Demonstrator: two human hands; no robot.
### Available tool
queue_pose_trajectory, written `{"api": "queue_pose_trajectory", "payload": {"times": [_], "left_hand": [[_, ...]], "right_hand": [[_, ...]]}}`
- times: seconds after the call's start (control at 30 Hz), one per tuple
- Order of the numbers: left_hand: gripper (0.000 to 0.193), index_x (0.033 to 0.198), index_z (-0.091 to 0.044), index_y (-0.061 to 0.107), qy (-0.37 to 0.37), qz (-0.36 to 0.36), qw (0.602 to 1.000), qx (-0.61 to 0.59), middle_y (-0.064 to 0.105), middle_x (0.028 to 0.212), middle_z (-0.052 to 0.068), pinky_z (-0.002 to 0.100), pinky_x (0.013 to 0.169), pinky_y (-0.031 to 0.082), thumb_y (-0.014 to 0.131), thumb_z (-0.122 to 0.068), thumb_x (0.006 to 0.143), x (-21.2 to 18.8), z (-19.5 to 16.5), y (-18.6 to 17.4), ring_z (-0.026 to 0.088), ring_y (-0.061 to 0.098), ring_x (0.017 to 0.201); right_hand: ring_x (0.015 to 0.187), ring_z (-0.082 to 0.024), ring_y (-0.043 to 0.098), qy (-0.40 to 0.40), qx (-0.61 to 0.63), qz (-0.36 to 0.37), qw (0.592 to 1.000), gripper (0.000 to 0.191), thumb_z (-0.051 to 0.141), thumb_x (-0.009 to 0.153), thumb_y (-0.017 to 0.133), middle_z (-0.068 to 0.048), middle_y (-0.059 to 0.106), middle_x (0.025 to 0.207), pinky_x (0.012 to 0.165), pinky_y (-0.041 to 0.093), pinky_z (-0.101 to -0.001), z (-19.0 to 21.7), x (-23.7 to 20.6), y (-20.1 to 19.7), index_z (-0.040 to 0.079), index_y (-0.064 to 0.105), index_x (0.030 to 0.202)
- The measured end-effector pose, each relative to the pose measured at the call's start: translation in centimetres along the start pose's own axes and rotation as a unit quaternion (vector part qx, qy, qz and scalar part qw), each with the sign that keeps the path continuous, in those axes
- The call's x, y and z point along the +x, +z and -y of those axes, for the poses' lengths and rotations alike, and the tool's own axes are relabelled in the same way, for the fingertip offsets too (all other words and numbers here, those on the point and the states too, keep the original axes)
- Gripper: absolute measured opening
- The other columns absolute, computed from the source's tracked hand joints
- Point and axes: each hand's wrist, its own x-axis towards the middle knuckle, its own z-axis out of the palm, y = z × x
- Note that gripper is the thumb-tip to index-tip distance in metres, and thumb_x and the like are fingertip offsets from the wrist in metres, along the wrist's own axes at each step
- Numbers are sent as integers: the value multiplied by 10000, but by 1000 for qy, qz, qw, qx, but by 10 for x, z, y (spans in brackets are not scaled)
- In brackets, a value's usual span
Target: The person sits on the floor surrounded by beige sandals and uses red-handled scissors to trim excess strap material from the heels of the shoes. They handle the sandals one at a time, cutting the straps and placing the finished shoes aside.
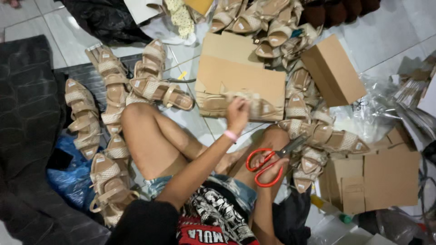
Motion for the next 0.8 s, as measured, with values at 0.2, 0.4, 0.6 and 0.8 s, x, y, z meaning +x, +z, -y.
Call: {"api": "queue_pose_trajectory", "payload": {"times": [0.2,0.4,0.6,0.8], "left_hand": [[269,1076,19,677,88,258,956,104,705,876,177,406,713,555,667,-179,895,29,-17,41,312,694,788],[347,1022,31,644,33,-86,926,366,643,966,223,472,830,519,732,-194,772,71,-21,-170,384,640,901],[363,1011,25,712,-47,-195,944,262,712,994,171,429,875,570,825,-280,850,110,-35,-253,339,714,954],[257,1075,-54,665,-257,-435,784,-361,701,966,82,460,739,595,720,-166,851,166,-36,-245,273,683,838]], "right_hand": [[524,-164,441,42,96,-19,994,847,903,914,308,-14,449,645,491,389,-324,11,5,-11,84,526,926],[520,-176,431,76,81,0,994,803,872,969,345,-41,446,637,494,383,-325,-6,11,8,90,525,945],[499,-225,464,62,16,125,990,825,814,1043,347,-75,481,614,478,402,-335,-21,23,32,40,505,805],[490,-198,431,20,-57,15,998,700,739,1018,339,-59,465,624,473,381,-324,-30,3,44,66,496,908]]}}
